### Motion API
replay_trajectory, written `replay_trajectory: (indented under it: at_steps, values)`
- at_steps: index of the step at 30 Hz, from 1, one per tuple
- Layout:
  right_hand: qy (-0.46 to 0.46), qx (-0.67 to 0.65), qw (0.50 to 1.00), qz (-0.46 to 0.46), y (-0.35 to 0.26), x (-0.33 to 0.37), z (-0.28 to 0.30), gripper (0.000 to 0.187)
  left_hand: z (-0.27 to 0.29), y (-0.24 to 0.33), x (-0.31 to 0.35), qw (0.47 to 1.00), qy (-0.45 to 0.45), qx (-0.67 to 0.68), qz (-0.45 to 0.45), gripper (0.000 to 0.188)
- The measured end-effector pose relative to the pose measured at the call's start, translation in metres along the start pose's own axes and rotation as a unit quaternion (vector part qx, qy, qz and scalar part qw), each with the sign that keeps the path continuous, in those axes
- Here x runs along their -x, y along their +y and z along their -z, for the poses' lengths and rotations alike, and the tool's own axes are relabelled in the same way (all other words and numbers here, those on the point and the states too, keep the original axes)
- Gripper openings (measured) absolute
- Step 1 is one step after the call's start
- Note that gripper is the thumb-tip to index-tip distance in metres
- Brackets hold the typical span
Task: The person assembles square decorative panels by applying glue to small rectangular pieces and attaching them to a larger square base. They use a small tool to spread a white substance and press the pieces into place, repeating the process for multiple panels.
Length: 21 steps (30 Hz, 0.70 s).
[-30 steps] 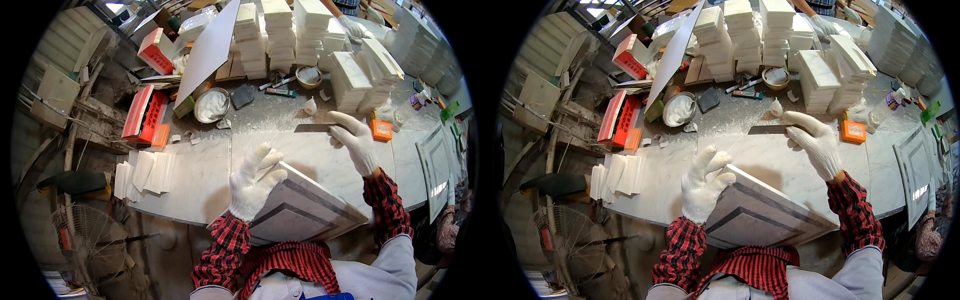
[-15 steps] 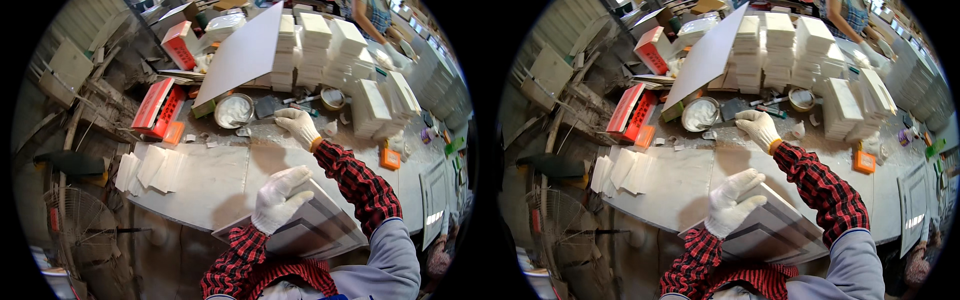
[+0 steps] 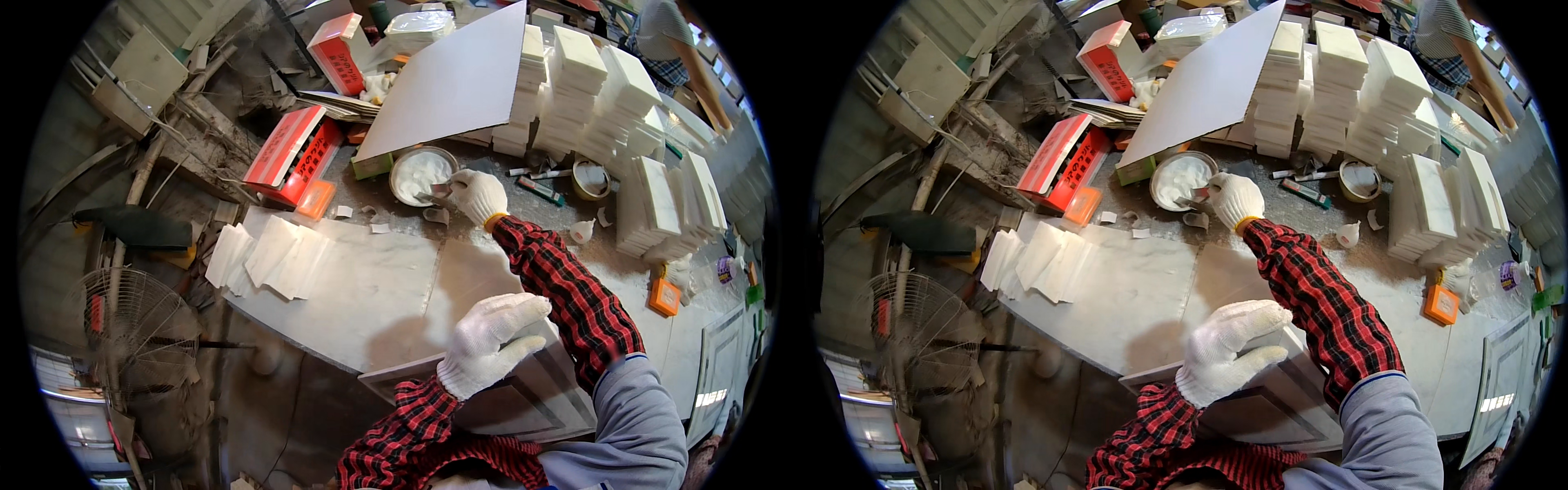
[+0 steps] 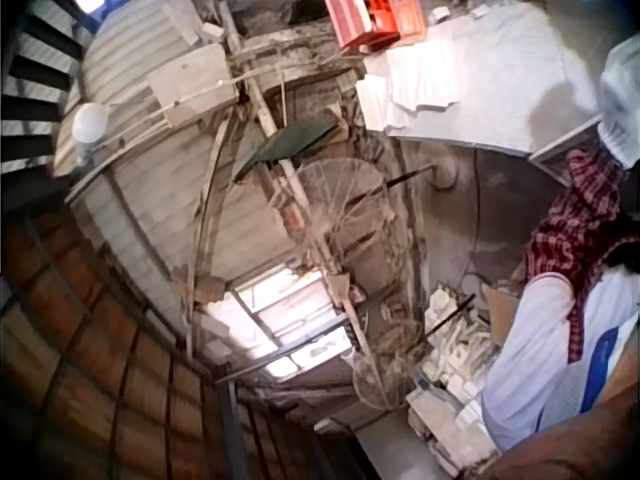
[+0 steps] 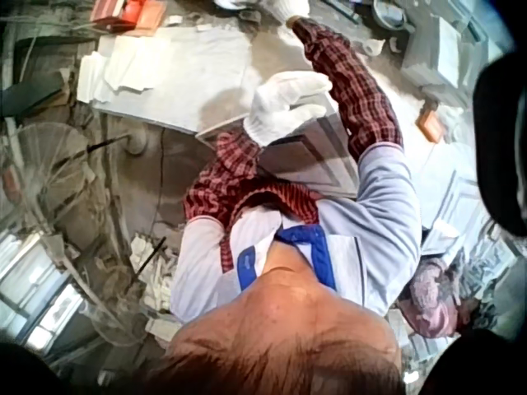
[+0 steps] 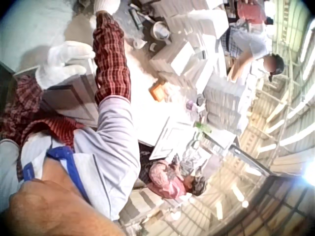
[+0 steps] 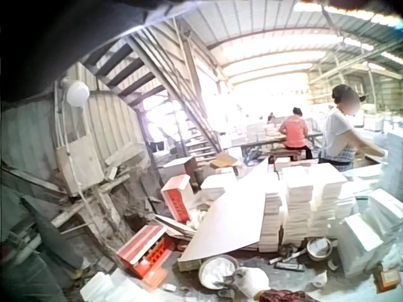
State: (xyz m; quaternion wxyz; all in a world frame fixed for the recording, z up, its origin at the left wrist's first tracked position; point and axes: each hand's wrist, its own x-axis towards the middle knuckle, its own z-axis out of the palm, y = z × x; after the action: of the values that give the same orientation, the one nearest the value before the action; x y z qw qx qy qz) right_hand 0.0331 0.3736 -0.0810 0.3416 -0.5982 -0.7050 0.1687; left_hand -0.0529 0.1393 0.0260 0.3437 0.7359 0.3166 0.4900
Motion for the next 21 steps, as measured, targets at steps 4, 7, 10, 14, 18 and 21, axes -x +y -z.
replay_trajectory:
  at_steps: [4, 7, 10, 14, 18, 21]
  values:
    - [-0.023, -0.103, 0.990, -0.090, 0.010, -0.003, -0.006, 0.023, -0.001, 0.000, -0.002, 1.000, -0.003, -0.007, -0.022, 0.049]
    - [-0.037, -0.341, 0.911, -0.227, 0.009, 0.006, -0.001, 0.019, 0.001, 0.004, -0.002, 1.000, -0.014, -0.012, 0.002, 0.050]
    - [-0.044, -0.510, 0.814, -0.274, 0.006, 0.018, 0.023, 0.017, 0.001, 0.001, 0.004, 1.000, -0.022, 0.002, 0.014, 0.054]
    - [-0.044, -0.530, 0.809, -0.249, 0.016, 0.050, 0.094, 0.019, -0.012, -0.010, 0.011, 0.986, -0.041, 0.131, 0.093, 0.062]
    - [-0.056, -0.505, 0.832, -0.222, -0.001, 0.091, 0.177, 0.025, -0.011, -0.007, 0.010, 0.982, -0.033, 0.125, 0.140, 0.065]
    - [-0.044, -0.454, 0.862, -0.221, -0.006, 0.126, 0.225, 0.030, -0.018, -0.015, 0.009, 0.964, 0.012, 0.205, 0.170, 0.057]
